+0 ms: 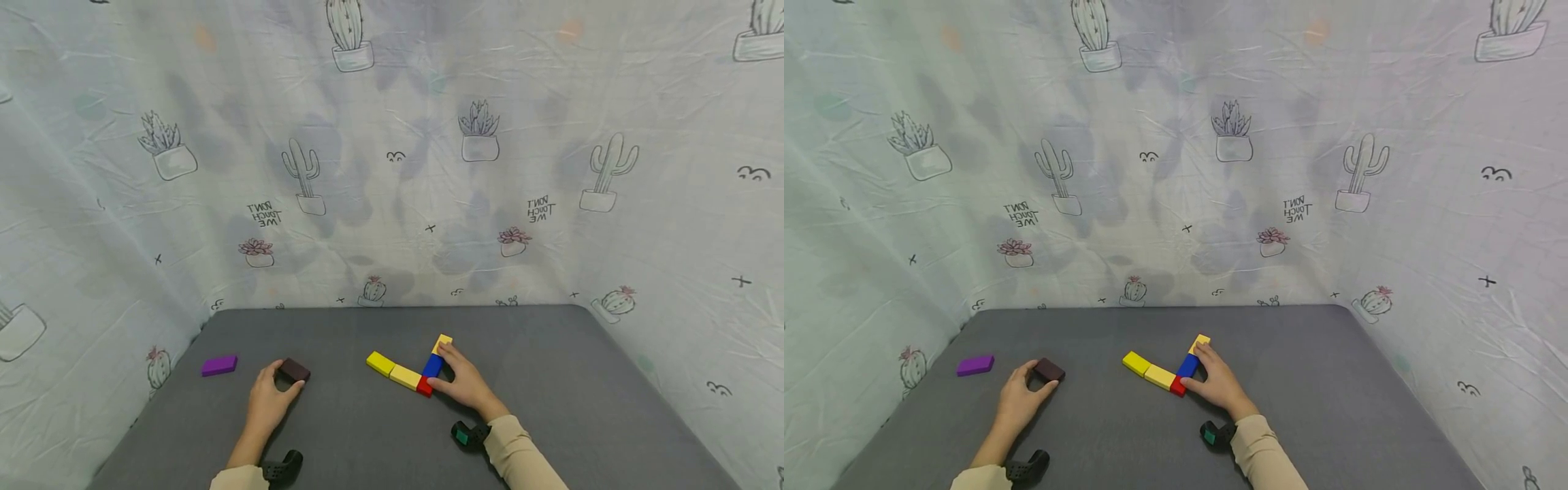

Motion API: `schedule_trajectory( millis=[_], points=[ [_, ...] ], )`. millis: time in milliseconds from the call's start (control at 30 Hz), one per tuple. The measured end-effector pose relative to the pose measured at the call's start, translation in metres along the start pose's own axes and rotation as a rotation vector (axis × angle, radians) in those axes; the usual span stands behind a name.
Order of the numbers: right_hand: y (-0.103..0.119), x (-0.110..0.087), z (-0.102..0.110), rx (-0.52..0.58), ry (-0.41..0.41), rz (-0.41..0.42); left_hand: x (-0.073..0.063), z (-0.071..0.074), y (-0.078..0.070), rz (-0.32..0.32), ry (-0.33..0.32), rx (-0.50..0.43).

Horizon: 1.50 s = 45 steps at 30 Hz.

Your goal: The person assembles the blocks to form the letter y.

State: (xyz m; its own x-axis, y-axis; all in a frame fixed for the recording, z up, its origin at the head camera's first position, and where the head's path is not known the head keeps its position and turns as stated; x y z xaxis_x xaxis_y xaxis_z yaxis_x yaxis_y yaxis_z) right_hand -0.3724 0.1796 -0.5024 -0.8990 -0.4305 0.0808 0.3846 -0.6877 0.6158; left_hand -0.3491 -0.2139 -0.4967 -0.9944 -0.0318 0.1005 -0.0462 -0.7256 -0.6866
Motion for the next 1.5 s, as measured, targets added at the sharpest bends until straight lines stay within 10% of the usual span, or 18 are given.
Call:
schedule_trajectory(
  millis=[767,1200,1500],
  points=[
    [-0.003,0.000,-0.002,-0.004,0.005,-0.021,-0.007,-0.053,-0.056,-0.110,0.317,-0.223],
    [-0.002,0.003,-0.001,-0.007,0.004,-0.027,-0.028,-0.093,-0.114,-0.356,0.510,-0.209],
    [-0.003,0.003,-0.001,-0.010,0.000,-0.031,-0.035,-0.115,-0.136,-0.417,0.601,-0.234]
  ],
)
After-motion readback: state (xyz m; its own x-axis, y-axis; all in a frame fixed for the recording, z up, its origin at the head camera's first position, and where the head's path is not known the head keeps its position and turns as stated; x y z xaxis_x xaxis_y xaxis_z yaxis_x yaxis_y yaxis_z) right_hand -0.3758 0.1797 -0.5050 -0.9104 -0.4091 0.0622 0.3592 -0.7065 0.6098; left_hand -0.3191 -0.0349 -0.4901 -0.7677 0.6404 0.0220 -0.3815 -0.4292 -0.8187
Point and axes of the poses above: each hand's wrist, its own x-axis towards the middle knuckle, its own z-axis out of the back of the hand, y = z × x, the point moved 8 cm from there along x, towards the middle knuckle, and after that the axes turned 12 degrees about y, right-handed, at the moved point
